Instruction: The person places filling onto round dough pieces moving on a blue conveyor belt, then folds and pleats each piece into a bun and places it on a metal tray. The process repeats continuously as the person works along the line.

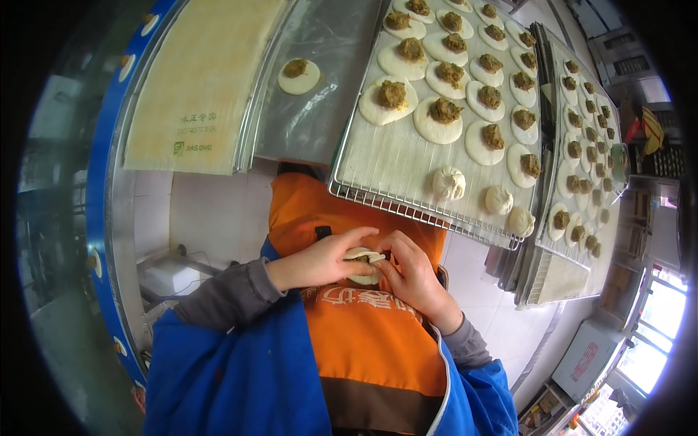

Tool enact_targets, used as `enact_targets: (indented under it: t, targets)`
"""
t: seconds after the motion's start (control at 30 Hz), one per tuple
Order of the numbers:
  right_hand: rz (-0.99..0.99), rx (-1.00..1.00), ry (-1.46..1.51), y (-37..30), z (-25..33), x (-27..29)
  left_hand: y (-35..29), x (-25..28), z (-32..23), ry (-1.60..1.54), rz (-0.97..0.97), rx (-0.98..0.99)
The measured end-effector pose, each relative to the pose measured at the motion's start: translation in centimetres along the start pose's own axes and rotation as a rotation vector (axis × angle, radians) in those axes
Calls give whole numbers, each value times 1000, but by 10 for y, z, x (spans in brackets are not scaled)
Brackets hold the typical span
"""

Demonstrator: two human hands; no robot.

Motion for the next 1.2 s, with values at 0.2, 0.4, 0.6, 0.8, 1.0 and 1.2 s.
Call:
enact_targets:
  t: [0.2, 0.4, 0.6, 0.8, 1.0, 1.2]
  targets:
    - [9, 118, -101, -4, 6, 3, -8, -9, 13, -97, -32, 53]
    - [67, 318, -397, -5, 15, -7, -10, -6, 9, 124, 62, 92]
    - [64, 256, -435, -1, 11, -8, 0, -2, -7, 478, 206, 100]
    - [10, 181, -190, 1, 0, -3, 4, 0, -1, 257, 165, 127]
    - [-55, 244, -292, 5, 2, -3, -7, -5, 9, -156, -103, 41]
    - [50, 239, -389, 5, 7, -6, -12, -7, 8, 265, -60, -73]
Point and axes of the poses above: each hand's wrist, its own y-axis towards the middle knuckle, its own x-axis out of the back of the hand, z = x × y, the point moved 5 cm from there along y, towards the middle knuckle, and after that the axes turned 9 degrees about -x, right-handed, at the moved point
